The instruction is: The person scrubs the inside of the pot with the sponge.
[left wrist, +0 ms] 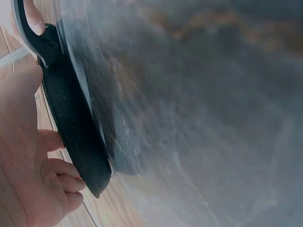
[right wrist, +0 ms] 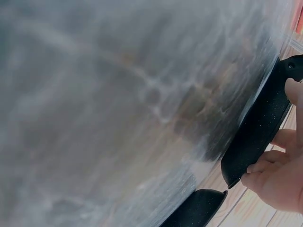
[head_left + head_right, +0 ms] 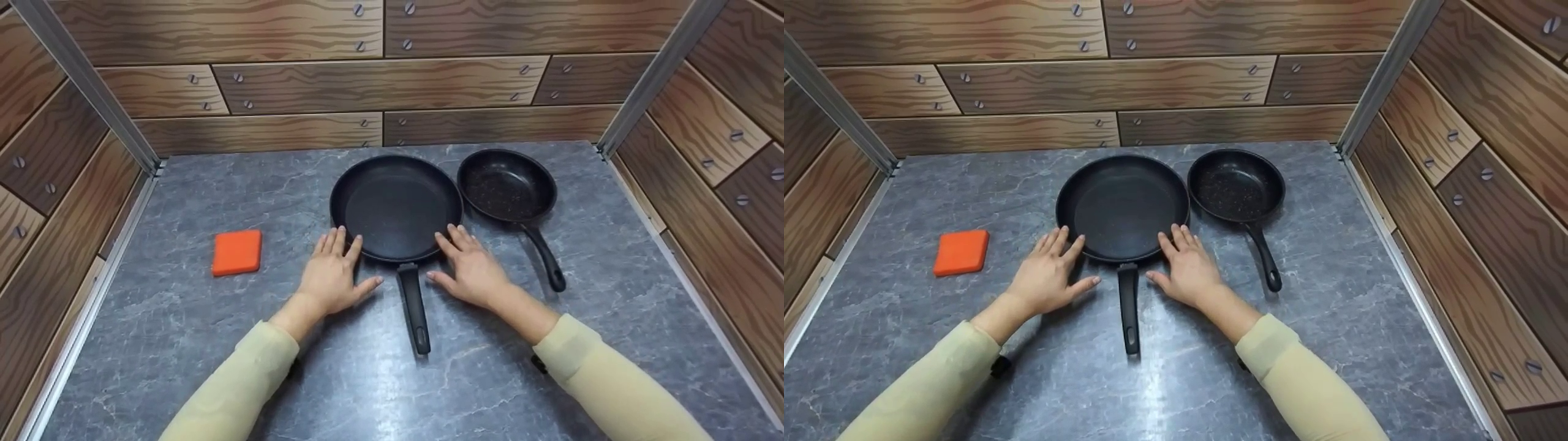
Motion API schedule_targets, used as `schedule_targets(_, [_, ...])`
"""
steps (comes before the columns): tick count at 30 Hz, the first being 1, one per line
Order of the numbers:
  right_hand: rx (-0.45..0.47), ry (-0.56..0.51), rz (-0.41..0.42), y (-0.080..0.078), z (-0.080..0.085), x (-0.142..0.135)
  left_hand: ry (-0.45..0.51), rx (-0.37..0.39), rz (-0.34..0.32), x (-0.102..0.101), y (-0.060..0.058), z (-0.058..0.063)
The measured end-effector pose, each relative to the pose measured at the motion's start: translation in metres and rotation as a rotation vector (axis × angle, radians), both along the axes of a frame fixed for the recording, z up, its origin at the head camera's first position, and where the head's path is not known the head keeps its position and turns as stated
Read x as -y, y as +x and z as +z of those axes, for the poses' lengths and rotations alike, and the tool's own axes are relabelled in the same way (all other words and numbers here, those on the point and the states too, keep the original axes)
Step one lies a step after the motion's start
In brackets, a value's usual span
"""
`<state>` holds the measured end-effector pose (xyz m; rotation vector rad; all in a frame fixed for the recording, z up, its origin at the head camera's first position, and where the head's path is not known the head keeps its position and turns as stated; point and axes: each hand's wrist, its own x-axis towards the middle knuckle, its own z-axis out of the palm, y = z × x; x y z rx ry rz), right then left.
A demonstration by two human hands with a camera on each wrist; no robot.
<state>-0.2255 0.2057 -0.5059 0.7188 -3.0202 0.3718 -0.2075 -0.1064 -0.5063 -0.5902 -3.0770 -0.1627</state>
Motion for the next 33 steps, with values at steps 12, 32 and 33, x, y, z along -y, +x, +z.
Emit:
schedule_targets(12, [0.001, -0.018, 0.018, 0.018, 0.002, -0.002, -0.006, -0.022, -0.001, 0.001, 0.015, -0.001])
schedule_targets(32, [0.019, -0.012, 0.015, 0.04, 0.002, -0.004, 0.022, -0.083, -0.034, 0.001, 0.038, 0.0])
schedule_targets(33, [0.014, -0.012, 0.019, 0.041, 0.003, -0.005, 0.024, -0.083, -0.035, 0.001, 0.039, 0.001])
